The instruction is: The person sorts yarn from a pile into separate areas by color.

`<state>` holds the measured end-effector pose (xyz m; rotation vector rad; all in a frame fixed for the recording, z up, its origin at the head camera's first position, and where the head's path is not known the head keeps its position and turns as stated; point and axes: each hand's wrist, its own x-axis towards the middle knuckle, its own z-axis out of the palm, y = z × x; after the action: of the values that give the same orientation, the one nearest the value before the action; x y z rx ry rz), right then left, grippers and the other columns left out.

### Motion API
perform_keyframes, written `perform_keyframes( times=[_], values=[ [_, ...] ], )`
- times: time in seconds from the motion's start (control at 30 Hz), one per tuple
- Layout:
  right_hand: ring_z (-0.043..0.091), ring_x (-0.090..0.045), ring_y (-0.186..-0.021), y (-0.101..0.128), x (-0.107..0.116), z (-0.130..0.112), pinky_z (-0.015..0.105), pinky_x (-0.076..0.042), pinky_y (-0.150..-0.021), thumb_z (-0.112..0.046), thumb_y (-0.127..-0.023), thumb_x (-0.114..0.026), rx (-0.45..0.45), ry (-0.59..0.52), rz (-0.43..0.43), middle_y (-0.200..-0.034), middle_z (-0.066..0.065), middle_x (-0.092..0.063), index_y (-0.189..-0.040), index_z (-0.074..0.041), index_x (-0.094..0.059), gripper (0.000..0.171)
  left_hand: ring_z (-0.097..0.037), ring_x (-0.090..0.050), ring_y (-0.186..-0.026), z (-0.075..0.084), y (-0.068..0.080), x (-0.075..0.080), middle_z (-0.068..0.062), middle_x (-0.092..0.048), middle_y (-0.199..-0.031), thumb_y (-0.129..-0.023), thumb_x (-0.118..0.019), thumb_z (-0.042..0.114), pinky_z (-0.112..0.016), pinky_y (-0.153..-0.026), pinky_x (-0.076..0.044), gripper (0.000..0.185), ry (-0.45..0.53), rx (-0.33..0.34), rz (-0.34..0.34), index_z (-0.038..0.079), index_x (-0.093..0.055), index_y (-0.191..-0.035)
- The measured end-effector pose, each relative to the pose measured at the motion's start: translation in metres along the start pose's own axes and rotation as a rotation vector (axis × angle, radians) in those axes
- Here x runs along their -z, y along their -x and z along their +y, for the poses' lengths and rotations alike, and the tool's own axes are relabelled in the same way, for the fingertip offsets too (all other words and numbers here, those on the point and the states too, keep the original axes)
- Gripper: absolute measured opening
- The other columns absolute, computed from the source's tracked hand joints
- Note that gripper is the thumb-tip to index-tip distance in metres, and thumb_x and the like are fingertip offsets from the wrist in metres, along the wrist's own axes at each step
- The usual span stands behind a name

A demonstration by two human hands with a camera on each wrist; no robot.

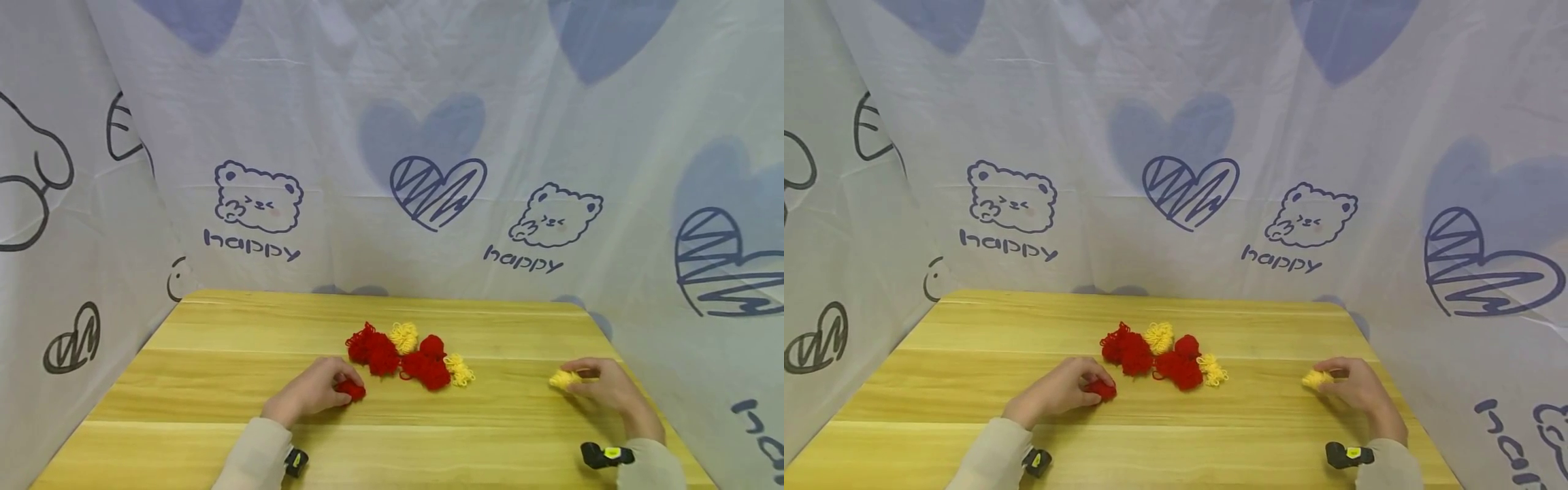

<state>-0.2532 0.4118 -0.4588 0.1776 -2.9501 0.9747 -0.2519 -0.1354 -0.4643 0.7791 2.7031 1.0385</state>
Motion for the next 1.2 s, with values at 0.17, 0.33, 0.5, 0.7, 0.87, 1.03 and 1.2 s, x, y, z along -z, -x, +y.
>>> perform_keyframes(
  times=[0.17,0.33,0.5,0.7,0.87,1.03,1.2],
  values=[
    [0.025,-0.069,-0.104,0.001,0.000,0.009,0.017,-0.051,-0.080,-0.010,-0.085,-0.083,-0.022,-0.004,-0.006,-0.121,0.025,-0.073,-0.118,0.005,-0.073,0.037,-0.021,-0.062,-0.100,-0.001,-0.001,-0.001,-0.003,-0.074,-0.110,-0.086,-0.079,0.000,-0.045,-0.090,-0.055,0.022,-0.004,-0.002,-0.002,0.013,-0.079,-0.104],
    [0.015,-0.067,-0.101,0.003,0.000,0.010,0.015,-0.051,-0.079,-0.010,-0.086,-0.082,-0.025,-0.041,-0.005,-0.121,0.026,-0.072,-0.119,0.007,-0.071,0.039,-0.022,-0.063,-0.101,-0.001,0.000,0.000,-0.003,-0.073,-0.110,-0.086,-0.079,0.000,-0.048,-0.092,-0.056,0.022,0.000,-0.003,-0.003,0.013,-0.079,-0.104],
    [0.013,-0.066,-0.102,0.004,0.001,0.007,0.015,-0.051,-0.078,-0.009,-0.087,-0.082,-0.035,-0.049,-0.011,-0.123,0.026,-0.071,-0.120,0.008,-0.070,0.039,-0.021,-0.062,-0.101,-0.002,0.000,0.000,-0.002,-0.073,-0.111,-0.086,-0.079,0.000,-0.048,-0.091,-0.055,0.022,-0.006,-0.004,-0.002,0.013,-0.079,-0.104],
    [0.011,-0.066,-0.101,0.004,0.002,0.009,0.016,-0.052,-0.079,-0.008,-0.088,-0.080,-0.021,-0.069,-0.028,-0.125,0.028,-0.070,-0.121,0.009,-0.070,0.039,-0.019,-0.062,-0.100,-0.003,0.000,-0.001,0.000,-0.073,-0.111,-0.086,-0.079,0.001,-0.043,-0.090,-0.055,0.023,-0.012,0.003,0.002,0.015,-0.079,-0.104],
    [0.002,-0.063,-0.098,0.005,0.002,0.015,0.015,-0.051,-0.080,-0.010,-0.086,-0.082,-0.022,-0.068,-0.005,-0.124,0.026,-0.071,-0.120,0.008,-0.071,0.040,-0.019,-0.061,-0.100,-0.003,-0.001,0.000,0.000,-0.073,-0.111,-0.087,-0.079,0.001,-0.041,-0.090,-0.055,0.023,-0.009,0.007,0.004,0.015,-0.079,-0.105],
    [-0.004,-0.061,-0.096,0.007,0.002,0.019,0.014,-0.051,-0.080,-0.011,-0.084,-0.084,-0.027,-0.077,0.001,-0.124,0.026,-0.070,-0.120,0.007,-0.071,0.041,-0.019,-0.061,-0.099,-0.002,0.000,-0.001,-0.002,-0.073,-0.111,-0.086,-0.079,0.000,-0.042,-0.089,-0.055,0.023,-0.010,0.002,0.002,0.014,-0.079,-0.105],
    [0.001,-0.062,-0.099,0.008,0.003,0.019,0.013,-0.050,-0.080,-0.011,-0.085,-0.083,-0.053,-0.075,-0.005,-0.127,0.028,-0.069,-0.121,0.007,-0.071,0.042,-0.019,-0.060,-0.098,-0.002,-0.001,-0.001,-0.002,-0.073,-0.111,-0.086,-0.079,0.000,-0.043,-0.089,-0.055,0.022,-0.005,-0.002,0.003,0.013,-0.079,-0.104]
  ],
)
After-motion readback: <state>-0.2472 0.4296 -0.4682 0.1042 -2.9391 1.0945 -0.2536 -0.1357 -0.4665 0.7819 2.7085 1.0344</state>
